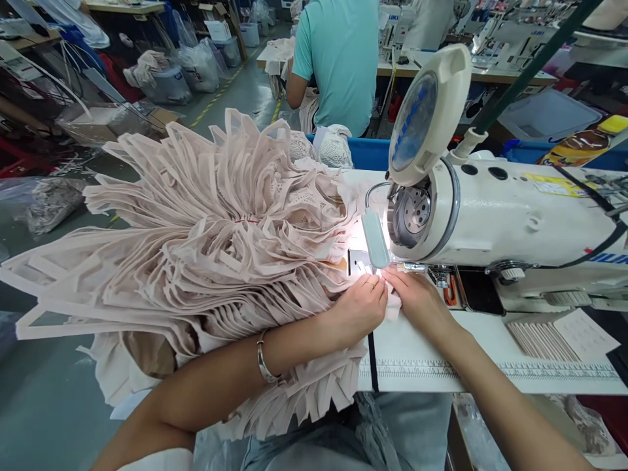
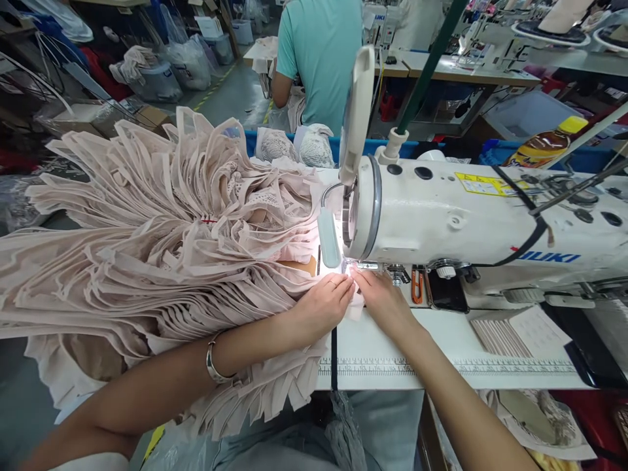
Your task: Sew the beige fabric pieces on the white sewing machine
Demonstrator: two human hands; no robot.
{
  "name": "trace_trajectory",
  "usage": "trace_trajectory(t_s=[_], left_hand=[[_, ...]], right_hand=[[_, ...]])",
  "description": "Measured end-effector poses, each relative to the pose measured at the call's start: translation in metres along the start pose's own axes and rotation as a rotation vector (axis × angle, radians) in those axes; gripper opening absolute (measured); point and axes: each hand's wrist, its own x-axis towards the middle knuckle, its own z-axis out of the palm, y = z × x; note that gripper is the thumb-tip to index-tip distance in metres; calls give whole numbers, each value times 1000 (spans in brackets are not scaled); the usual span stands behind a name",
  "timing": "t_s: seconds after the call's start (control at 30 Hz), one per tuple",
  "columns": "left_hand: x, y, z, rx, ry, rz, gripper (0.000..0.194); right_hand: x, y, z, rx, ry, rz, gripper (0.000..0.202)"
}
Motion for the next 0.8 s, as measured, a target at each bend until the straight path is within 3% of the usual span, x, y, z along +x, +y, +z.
trace_trajectory(t_s=[0.3,0.57,0.7,0.8], left_hand=[[1,-2,1,11,-13,-15,36],[0,-4,3,42,22,-23,36],[0,-6,7,53,54,-28,35],[0,-7,8,53,51,-39,34]], right_hand=[[-4,12,14,41,38,42,44],[0,9,12,69,52,55,56],[2,6,8,67,9,97,57],[6,2,3,95,-79,161,47]])
